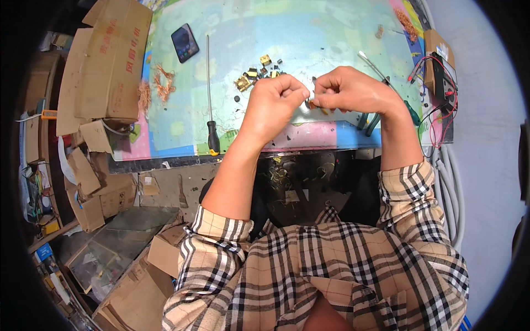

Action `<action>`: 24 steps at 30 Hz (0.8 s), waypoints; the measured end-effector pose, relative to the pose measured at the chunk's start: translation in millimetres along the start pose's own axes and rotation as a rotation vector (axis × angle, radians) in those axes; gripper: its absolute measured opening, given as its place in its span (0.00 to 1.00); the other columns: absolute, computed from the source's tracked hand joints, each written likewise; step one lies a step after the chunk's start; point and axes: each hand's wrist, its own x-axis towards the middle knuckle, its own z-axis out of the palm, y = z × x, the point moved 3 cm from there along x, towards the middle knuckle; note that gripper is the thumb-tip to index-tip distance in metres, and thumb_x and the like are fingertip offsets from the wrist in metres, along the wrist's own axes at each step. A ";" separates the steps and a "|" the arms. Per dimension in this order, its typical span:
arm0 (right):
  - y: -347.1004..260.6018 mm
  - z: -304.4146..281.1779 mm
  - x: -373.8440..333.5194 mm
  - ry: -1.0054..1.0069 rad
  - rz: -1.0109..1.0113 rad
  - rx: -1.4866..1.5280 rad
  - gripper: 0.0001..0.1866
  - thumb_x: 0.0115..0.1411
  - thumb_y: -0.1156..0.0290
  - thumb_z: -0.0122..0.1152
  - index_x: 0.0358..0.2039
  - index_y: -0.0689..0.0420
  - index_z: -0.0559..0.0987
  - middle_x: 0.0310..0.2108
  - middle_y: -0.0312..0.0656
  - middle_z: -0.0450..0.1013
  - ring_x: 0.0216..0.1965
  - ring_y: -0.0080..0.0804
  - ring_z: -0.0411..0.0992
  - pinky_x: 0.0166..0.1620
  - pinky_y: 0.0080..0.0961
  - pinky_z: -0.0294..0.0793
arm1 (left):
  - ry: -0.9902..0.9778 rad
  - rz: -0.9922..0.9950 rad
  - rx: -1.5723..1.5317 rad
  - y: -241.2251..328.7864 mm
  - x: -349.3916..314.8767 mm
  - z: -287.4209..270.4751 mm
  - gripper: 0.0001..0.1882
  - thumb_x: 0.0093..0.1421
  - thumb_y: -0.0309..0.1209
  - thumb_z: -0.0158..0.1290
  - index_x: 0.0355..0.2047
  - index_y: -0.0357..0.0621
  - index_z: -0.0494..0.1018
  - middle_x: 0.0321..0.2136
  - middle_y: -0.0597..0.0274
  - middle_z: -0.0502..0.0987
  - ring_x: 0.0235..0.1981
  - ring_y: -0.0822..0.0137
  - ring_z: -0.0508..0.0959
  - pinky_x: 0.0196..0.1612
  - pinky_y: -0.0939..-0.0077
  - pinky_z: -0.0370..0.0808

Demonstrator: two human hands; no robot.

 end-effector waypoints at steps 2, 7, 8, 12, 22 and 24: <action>7.9 -1.6 3.8 0.172 0.029 0.062 0.15 0.62 0.61 0.59 0.27 0.61 0.79 0.15 0.33 0.68 0.18 0.18 0.66 0.22 0.20 0.64 | -0.002 0.000 0.032 -3.8 -0.8 1.8 0.06 0.59 0.27 0.59 0.27 0.38 0.78 0.18 0.76 0.70 0.22 0.83 0.63 0.25 0.84 0.60; 7.2 -9.0 2.6 0.223 -0.047 0.385 0.14 0.65 0.60 0.57 0.33 0.60 0.79 0.21 0.32 0.72 0.19 0.15 0.67 0.24 0.14 0.66 | 0.080 -0.071 -0.066 -7.1 0.2 -2.1 0.05 0.58 0.28 0.61 0.30 0.39 0.81 0.21 0.74 0.76 0.21 0.83 0.64 0.24 0.84 0.60; 5.2 -8.6 1.1 0.192 -0.056 0.413 0.13 0.66 0.61 0.56 0.35 0.59 0.79 0.24 0.31 0.73 0.19 0.13 0.66 0.24 0.12 0.66 | 0.087 -0.088 -0.081 -7.1 0.3 -2.7 0.05 0.57 0.28 0.61 0.30 0.39 0.81 0.21 0.73 0.77 0.20 0.83 0.64 0.24 0.84 0.60; -4.4 -4.6 -5.9 -0.066 -0.057 0.404 0.12 0.64 0.62 0.59 0.31 0.59 0.79 0.20 0.32 0.72 0.18 0.14 0.66 0.23 0.14 0.65 | 0.115 -0.125 -0.144 2.3 -0.3 -3.7 0.06 0.56 0.30 0.63 0.31 0.40 0.82 0.22 0.72 0.78 0.20 0.84 0.64 0.22 0.84 0.58; 9.3 -13.5 -0.8 0.267 -0.044 0.362 0.13 0.62 0.61 0.59 0.29 0.58 0.81 0.17 0.33 0.72 0.17 0.15 0.66 0.22 0.15 0.64 | 0.070 -0.159 -0.049 0.7 -0.7 -3.1 0.07 0.56 0.26 0.62 0.33 0.36 0.82 0.27 0.64 0.82 0.29 0.75 0.77 0.37 0.79 0.73; -10.4 -9.2 -13.6 -0.049 -0.052 0.296 0.12 0.61 0.61 0.60 0.31 0.57 0.82 0.18 0.32 0.73 0.17 0.11 0.65 0.22 0.13 0.64 | 0.134 -0.117 -0.076 -4.6 1.6 -7.3 0.07 0.56 0.27 0.62 0.32 0.37 0.82 0.26 0.66 0.81 0.26 0.77 0.74 0.33 0.81 0.71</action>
